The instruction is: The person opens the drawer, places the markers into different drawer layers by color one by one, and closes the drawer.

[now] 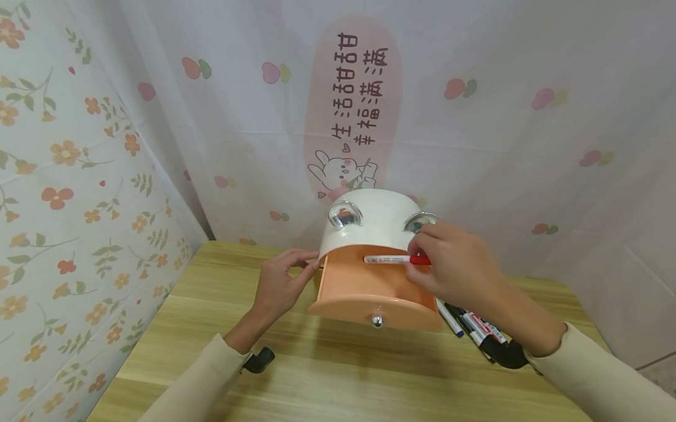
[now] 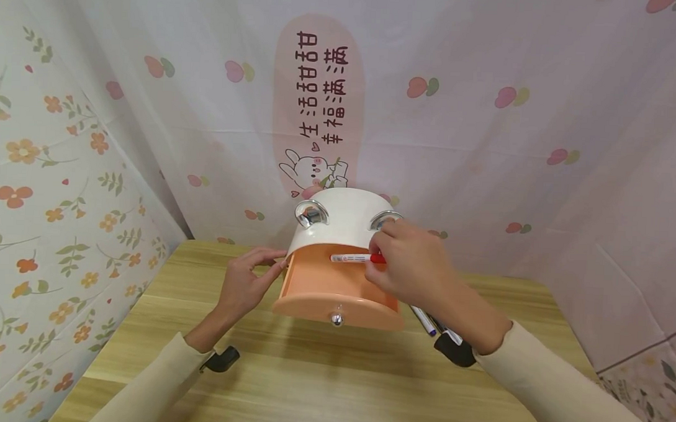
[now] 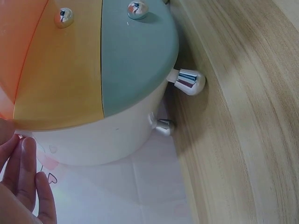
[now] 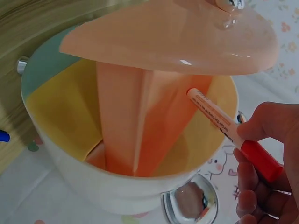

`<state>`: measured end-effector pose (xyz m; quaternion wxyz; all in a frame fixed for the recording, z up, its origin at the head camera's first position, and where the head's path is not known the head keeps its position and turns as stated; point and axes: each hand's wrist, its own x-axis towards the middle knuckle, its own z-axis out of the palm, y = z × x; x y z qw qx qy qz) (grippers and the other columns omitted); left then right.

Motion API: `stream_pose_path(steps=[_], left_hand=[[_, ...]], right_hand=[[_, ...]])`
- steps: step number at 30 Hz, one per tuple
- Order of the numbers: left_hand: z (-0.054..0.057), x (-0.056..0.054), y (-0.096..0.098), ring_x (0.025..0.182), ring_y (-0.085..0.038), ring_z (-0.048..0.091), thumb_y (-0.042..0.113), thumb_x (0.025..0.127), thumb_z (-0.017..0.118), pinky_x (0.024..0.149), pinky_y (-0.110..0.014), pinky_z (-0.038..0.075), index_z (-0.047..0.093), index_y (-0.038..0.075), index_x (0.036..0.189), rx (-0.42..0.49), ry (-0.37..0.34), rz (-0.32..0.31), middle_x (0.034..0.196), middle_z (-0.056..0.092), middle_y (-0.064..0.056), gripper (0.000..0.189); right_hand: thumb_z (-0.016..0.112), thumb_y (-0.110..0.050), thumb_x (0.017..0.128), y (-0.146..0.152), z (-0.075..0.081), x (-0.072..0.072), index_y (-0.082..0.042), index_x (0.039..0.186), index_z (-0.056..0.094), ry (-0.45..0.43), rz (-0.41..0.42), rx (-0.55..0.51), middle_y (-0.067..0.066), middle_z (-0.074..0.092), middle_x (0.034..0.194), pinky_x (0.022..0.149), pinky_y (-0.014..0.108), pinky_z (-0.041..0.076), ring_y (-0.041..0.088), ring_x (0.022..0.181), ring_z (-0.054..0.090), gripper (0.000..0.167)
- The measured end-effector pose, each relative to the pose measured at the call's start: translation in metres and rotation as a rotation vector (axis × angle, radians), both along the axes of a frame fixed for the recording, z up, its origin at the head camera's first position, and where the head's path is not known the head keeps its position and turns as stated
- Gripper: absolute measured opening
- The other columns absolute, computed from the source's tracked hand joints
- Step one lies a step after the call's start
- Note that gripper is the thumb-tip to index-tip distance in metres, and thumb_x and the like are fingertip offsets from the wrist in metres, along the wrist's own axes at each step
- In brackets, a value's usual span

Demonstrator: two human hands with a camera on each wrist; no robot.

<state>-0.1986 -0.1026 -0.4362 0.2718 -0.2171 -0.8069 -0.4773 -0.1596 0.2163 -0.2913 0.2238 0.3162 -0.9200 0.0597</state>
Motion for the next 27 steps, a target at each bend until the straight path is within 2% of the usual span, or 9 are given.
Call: stream_pose_path(steps=[8,20,27], left_hand=[[0.0,0.001,-0.001,0.087,-0.024,0.079,0.006,0.096,0.086,0.074,-0.037,0.061,0.085,0.003,0.114,-0.01,-0.012,0.006,0.106,0.081,-0.008,0.019],[0.002,0.0,-0.001,0.087,-0.024,0.079,0.006,0.096,0.086,0.078,-0.043,0.063,0.085,0.003,0.114,-0.003,0.005,-0.004,0.107,0.081,-0.009,0.019],[0.001,0.0,0.0,0.086,-0.023,0.079,0.005,0.095,0.087,0.074,-0.037,0.06,0.085,0.003,0.114,-0.003,0.005,0.0,0.106,0.081,-0.008,0.019]], right_hand=[[0.085,-0.02,0.085,-0.015,0.005,-0.005,-0.014,0.084,0.075,0.037,0.063,0.047,-0.003,0.064,0.087,0.052,0.032,0.049,0.019,0.079,0.058,0.012],[0.085,-0.023,0.087,-0.037,0.012,-0.01,-0.016,0.083,0.073,-0.013,0.043,0.15,-0.007,0.057,0.077,0.052,0.031,0.048,0.018,0.076,0.054,0.014],[0.087,-0.024,0.085,-0.044,0.01,-0.012,-0.015,0.08,0.072,-0.001,0.053,0.167,-0.007,0.055,0.074,0.052,0.031,0.048,0.017,0.072,0.054,0.018]])
